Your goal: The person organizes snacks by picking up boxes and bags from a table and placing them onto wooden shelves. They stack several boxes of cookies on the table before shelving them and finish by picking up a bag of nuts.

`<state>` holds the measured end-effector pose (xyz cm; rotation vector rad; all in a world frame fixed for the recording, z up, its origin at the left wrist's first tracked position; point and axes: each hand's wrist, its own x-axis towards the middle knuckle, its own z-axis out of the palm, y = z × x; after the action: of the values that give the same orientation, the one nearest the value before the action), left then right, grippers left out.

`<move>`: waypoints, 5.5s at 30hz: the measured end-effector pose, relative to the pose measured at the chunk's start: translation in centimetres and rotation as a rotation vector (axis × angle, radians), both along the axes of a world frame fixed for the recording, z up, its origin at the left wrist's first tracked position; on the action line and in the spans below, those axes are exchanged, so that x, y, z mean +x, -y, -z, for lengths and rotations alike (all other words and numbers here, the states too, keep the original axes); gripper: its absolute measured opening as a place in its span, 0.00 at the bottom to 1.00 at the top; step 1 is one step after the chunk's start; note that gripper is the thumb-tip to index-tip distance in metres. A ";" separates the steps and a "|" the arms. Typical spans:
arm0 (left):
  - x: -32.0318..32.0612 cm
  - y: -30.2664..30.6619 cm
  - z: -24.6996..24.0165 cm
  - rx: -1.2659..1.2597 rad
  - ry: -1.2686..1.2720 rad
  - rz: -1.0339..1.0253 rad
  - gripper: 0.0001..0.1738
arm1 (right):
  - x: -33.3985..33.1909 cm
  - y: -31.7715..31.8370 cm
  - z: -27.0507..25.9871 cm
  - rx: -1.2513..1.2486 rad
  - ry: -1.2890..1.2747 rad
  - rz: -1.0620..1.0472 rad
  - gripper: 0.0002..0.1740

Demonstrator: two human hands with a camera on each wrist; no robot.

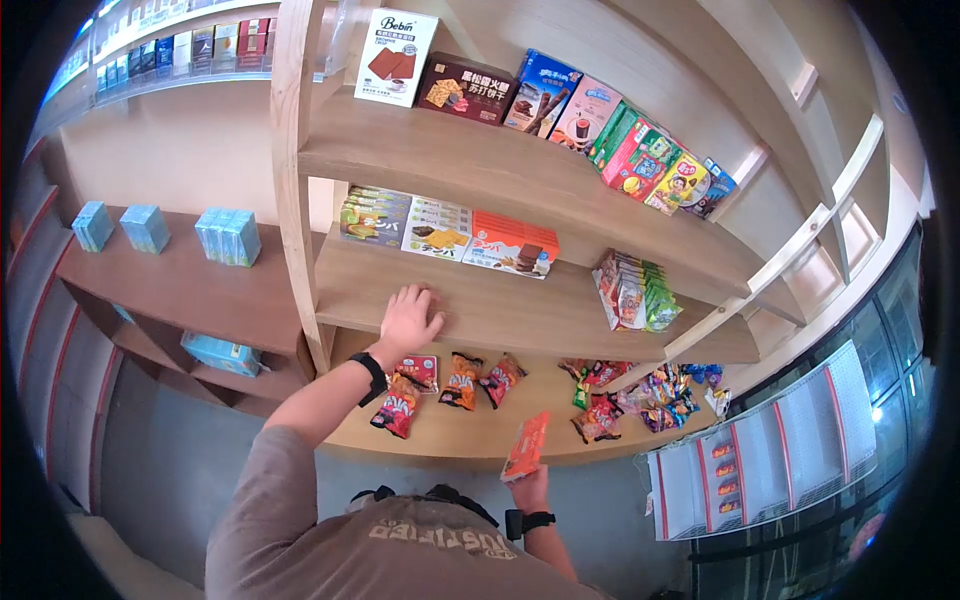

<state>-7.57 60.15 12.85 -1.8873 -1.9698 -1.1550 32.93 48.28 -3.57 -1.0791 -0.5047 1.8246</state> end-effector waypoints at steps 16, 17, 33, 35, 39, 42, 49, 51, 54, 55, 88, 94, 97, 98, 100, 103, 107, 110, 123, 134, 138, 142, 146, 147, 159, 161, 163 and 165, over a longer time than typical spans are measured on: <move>19.0 13.3 3.9 -0.328 -0.096 0.885 0.33 | 1.9 0.8 -4.7 -0.048 -0.236 -0.347 0.32; 20.3 13.7 4.7 -0.385 -0.112 0.883 0.37 | 2.2 0.9 -5.4 -0.030 -0.226 -0.362 0.32; 30.0 17.1 4.0 -0.596 0.088 0.770 0.47 | 7.7 1.7 -5.8 0.060 -0.364 -0.533 0.32; 30.8 17.3 4.3 -0.549 0.060 0.740 0.44 | 8.3 2.0 -5.1 0.088 -0.313 -0.512 0.31; 31.7 17.8 5.2 -0.496 0.019 0.660 0.36 | 9.3 2.4 -4.6 0.104 -0.369 -0.549 0.30; 31.8 18.3 4.2 -0.561 0.146 0.606 0.31 | 10.5 2.9 -6.1 0.063 -0.368 -0.519 0.29; 29.9 20.3 0.7 -0.676 0.161 0.529 0.24 | 15.2 1.6 -4.3 0.198 -0.061 -0.460 0.28; 29.2 20.6 0.6 -0.594 0.212 0.559 0.25 | 16.6 1.3 -4.0 0.208 0.143 -0.297 0.29; 28.5 21.0 -0.7 -0.647 0.312 0.573 0.26 | 17.4 1.3 -5.2 0.223 0.241 -0.244 0.29; 28.3 20.9 -1.0 -0.651 0.316 0.572 0.26 | 17.4 1.1 -5.1 0.217 0.203 -0.234 0.27; 3.6 -1.9 -1.1 -0.127 -0.019 0.203 0.23 | -9.8 -34.5 -20.3 0.877 0.571 -0.214 0.18; 2.8 -3.6 -2.0 -0.333 -0.168 0.351 0.30 | -10.8 -35.7 -20.1 0.909 1.131 -0.202 0.42; 3.2 -5.7 -2.4 -0.379 -0.196 0.415 0.31 | -11.1 -35.5 -18.8 0.856 1.318 -0.290 0.50; 3.4 -6.5 -2.2 -0.381 -0.216 0.418 0.31 | -11.0 -35.9 -17.7 0.881 1.356 -0.296 0.52; 3.8 -8.3 -2.4 -0.381 -0.241 0.428 0.31 | -10.9 -36.4 -16.9 0.955 1.409 -0.226 0.52; 4.1 -9.9 -3.4 -0.516 -0.209 0.409 0.32 | -11.0 -36.8 -17.0 0.915 1.410 -0.239 0.51; 4.1 -11.4 -3.9 -0.503 -0.345 0.334 0.33 | -11.9 -36.0 -18.2 1.018 1.496 -0.141 0.48; 4.4 -12.1 -4.6 -0.424 -0.461 0.272 0.32 | -12.7 -36.2 -18.7 1.058 1.543 -0.062 0.45; 3.9 -17.1 -5.8 -0.395 -0.624 0.180 0.25 | -12.8 -39.2 -18.5 1.103 1.456 -0.130 0.33; 3.6 -18.4 -5.1 -0.406 -0.535 0.163 0.20 | -11.6 -40.5 -17.7 1.018 1.238 -0.261 0.41; 3.7 -18.6 -5.2 -0.397 -0.528 0.156 0.20 | -12.0 -40.8 -17.4 1.055 1.269 -0.167 0.28; 5.2 -17.0 -6.9 -0.514 -0.431 0.162 0.22 | -11.6 -40.0 -19.3 0.938 1.169 -0.307 0.37; 7.5 -9.7 -10.7 0.146 -0.377 0.431 0.27 | -10.3 -37.8 -17.9 0.905 1.081 -0.064 0.31; 7.5 -7.6 -11.0 0.044 -0.306 0.586 0.27 | -9.7 -35.7 -18.1 0.896 0.918 -0.026 0.28; -2.3 8.7 15.7 -1.210 0.033 0.278 0.22 | -1.4 -16.2 2.9 0.105 0.720 -0.672 0.10; -4.1 10.0 17.9 -1.327 0.012 0.182 0.23 | -0.3 -15.1 9.3 -0.028 0.858 -0.718 0.13; -5.5 11.1 20.4 -1.427 0.032 0.161 0.25 | -1.1 -14.6 11.1 -0.028 0.966 -0.869 0.15; -5.6 11.5 22.2 -1.456 0.006 0.156 0.25 | -2.7 -13.9 12.2 0.024 1.013 -0.980 0.16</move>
<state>-13.16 48.68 -9.31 -2.4586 -3.0059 0.6110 30.22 62.19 -15.76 -1.9194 -1.9040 1.8687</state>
